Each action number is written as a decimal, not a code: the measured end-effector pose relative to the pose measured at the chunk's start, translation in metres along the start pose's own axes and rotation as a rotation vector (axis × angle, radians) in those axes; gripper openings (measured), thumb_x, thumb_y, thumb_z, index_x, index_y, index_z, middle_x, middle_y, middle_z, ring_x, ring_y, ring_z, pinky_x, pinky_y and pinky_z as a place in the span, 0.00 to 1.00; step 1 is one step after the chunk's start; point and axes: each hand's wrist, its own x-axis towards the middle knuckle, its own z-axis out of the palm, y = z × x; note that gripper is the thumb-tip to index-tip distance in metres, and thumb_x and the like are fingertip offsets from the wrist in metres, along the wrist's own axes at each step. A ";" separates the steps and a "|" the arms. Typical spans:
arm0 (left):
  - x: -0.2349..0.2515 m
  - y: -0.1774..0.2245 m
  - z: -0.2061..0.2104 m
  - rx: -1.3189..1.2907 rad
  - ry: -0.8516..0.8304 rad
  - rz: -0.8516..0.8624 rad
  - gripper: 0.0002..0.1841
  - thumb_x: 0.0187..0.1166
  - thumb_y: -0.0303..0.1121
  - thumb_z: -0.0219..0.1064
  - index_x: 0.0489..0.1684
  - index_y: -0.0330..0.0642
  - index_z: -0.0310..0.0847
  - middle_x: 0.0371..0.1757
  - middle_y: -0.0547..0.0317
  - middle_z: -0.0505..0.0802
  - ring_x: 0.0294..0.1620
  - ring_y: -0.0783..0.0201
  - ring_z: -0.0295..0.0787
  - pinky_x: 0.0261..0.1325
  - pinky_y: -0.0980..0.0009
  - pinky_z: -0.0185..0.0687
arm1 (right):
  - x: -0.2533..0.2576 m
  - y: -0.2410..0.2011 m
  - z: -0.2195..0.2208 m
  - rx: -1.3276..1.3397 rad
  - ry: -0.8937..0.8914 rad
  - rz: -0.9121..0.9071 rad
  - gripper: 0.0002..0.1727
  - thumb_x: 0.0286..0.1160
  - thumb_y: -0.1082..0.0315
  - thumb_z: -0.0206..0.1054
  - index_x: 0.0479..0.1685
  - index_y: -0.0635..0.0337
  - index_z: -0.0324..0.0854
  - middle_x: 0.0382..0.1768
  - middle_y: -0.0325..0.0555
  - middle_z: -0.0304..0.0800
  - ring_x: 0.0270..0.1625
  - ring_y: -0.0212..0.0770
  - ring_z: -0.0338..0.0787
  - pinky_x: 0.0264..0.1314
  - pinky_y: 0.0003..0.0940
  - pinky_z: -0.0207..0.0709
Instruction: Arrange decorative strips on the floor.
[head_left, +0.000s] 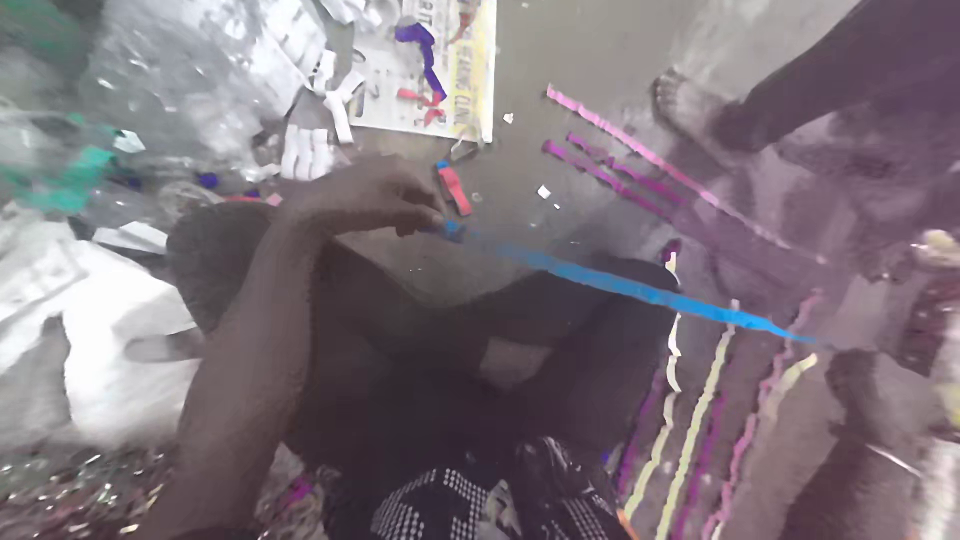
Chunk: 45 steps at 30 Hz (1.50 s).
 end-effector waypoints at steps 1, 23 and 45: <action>0.008 -0.007 0.001 -0.032 -0.041 0.069 0.07 0.83 0.20 0.63 0.40 0.29 0.88 0.28 0.53 0.87 0.27 0.66 0.79 0.40 0.72 0.78 | -0.010 -0.012 -0.004 0.003 -0.120 -0.063 0.21 0.89 0.73 0.57 0.73 0.82 0.70 0.67 0.83 0.77 0.71 0.76 0.78 0.76 0.68 0.65; 0.061 -0.033 0.068 -0.180 0.145 0.462 0.13 0.85 0.33 0.66 0.59 0.35 0.81 0.48 0.52 0.92 0.46 0.66 0.91 0.54 0.66 0.88 | -0.180 -0.343 0.054 1.321 -0.537 -0.832 0.10 0.86 0.70 0.62 0.43 0.67 0.86 0.22 0.45 0.85 0.18 0.30 0.80 0.19 0.24 0.77; 0.071 -0.081 0.060 -0.534 0.480 0.235 0.17 0.88 0.34 0.59 0.73 0.48 0.71 0.48 0.74 0.87 0.38 0.79 0.88 0.43 0.75 0.90 | -0.167 -0.238 0.018 1.040 -0.294 -1.061 0.13 0.84 0.67 0.65 0.41 0.70 0.88 0.24 0.45 0.89 0.26 0.31 0.87 0.34 0.29 0.83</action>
